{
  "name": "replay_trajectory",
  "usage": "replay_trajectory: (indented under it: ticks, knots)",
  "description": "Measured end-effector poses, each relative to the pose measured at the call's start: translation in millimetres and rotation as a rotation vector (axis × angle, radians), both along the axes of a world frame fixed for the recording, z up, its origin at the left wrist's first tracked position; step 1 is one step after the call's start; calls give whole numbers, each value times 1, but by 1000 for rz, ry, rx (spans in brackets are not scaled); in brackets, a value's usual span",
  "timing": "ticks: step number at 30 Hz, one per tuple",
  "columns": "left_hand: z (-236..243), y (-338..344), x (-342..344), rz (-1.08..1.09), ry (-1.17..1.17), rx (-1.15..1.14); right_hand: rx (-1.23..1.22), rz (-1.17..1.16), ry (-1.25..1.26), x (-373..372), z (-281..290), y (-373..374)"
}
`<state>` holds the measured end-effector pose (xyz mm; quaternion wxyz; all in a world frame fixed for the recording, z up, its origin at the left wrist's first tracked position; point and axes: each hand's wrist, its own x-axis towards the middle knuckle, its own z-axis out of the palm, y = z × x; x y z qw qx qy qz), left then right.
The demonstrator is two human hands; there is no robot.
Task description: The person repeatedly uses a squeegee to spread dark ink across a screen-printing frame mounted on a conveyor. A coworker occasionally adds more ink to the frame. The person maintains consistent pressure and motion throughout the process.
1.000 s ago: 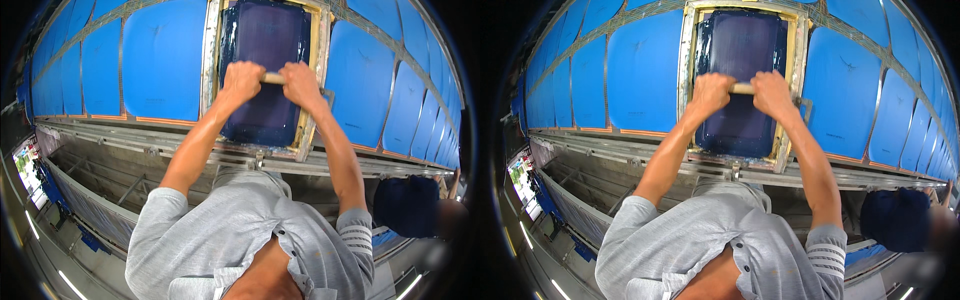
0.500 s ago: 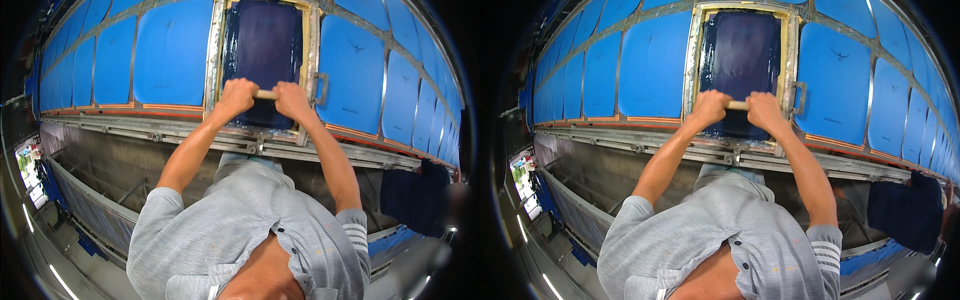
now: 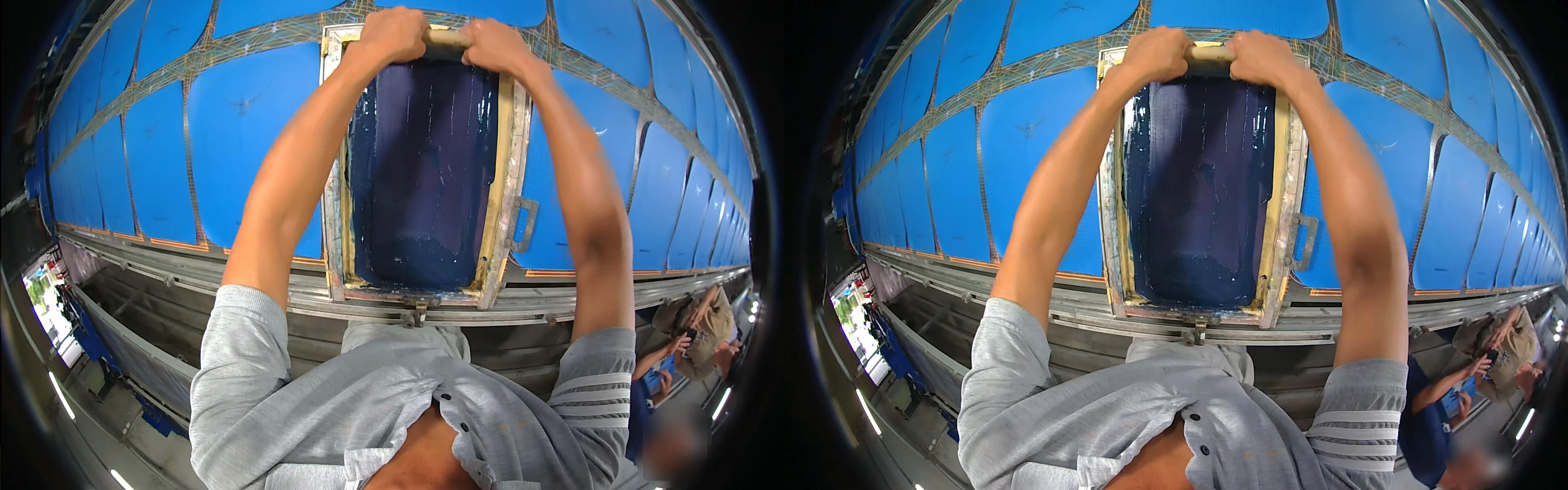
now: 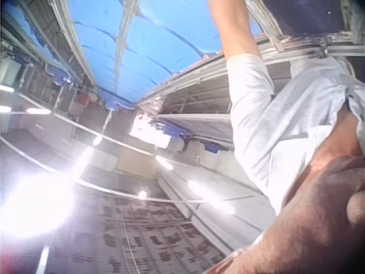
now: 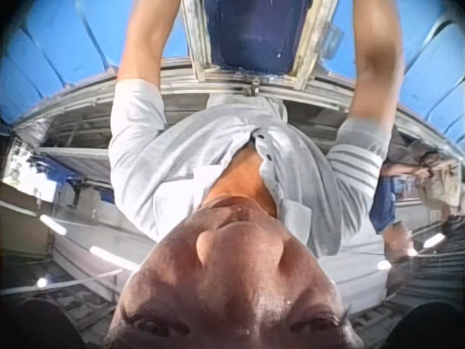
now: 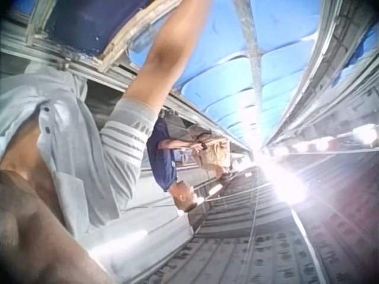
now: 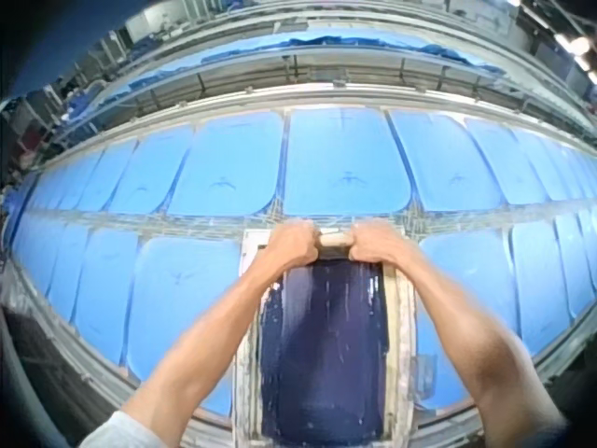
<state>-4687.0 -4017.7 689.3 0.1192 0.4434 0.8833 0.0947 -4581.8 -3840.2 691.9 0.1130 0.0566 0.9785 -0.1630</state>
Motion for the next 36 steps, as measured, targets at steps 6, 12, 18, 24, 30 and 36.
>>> replay_trajectory:
  ticks: [6,12,18,24,30,36]
  knots:
    - [-9,-11,13,-46,39,-16,14,27,82,13,-27,-8]
    - [2,-92,126,-42,-61,1,26,109,45,127,-10,-93]
    - [3,-188,273,29,-189,124,-63,145,98,268,-3,-187]
    - [4,-232,347,-20,-148,207,-217,72,-14,345,6,-229]
    - [14,-224,343,-20,-103,169,87,-648,522,308,-26,-119]
    - [7,-242,345,11,-223,30,-255,-900,421,296,-83,-71]
